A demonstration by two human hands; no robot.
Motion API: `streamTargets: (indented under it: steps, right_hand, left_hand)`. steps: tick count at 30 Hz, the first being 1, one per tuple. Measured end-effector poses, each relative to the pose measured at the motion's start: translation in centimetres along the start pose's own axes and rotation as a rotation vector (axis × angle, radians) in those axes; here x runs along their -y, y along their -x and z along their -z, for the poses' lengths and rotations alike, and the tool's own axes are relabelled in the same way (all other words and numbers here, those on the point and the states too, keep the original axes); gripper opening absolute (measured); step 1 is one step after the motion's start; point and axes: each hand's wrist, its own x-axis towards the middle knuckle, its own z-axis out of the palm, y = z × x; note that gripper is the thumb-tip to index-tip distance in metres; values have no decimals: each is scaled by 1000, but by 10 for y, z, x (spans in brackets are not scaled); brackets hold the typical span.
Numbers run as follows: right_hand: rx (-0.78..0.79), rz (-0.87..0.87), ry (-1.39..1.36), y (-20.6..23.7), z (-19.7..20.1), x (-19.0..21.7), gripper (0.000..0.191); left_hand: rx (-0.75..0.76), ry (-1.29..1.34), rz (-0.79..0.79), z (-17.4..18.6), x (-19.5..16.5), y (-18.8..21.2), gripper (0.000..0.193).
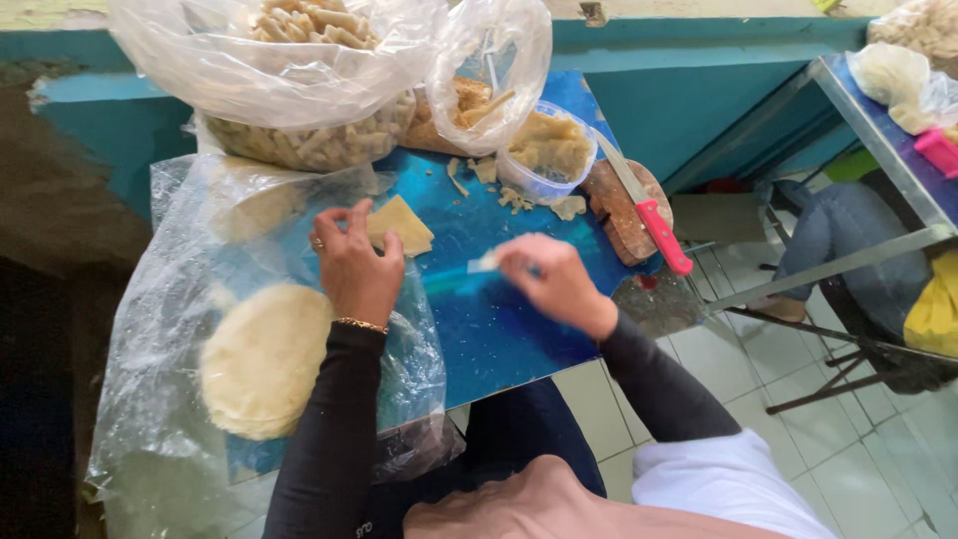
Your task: The person pinches off pieces of dough, flattens them into small triangular wrappers, spoons brown filling from a container onto each wrapper, and folds and pinches the dough closed around the filling. At one point they use a knife to cut a piece of dough, and finished pastries accumulate in a large plastic bag.
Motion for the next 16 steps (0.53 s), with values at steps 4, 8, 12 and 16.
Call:
streamTargets:
  steps: [4,8,12,16]
  right_hand:
    - [109,118,233,37,6,50,19]
    - [47,165,271,47,10,62,25]
    - [-71,13,238,24,42,8,23]
    - [-129,-109,527,-30,83,-60,37]
  left_hand:
    - [123,180,-133,3,-20,7,28]
    - [513,384,-363,-3,-40,26,19]
    - [691,301,-575,-11,-53,34,16]
    - [767,261,-556,-11,-55,31,14]
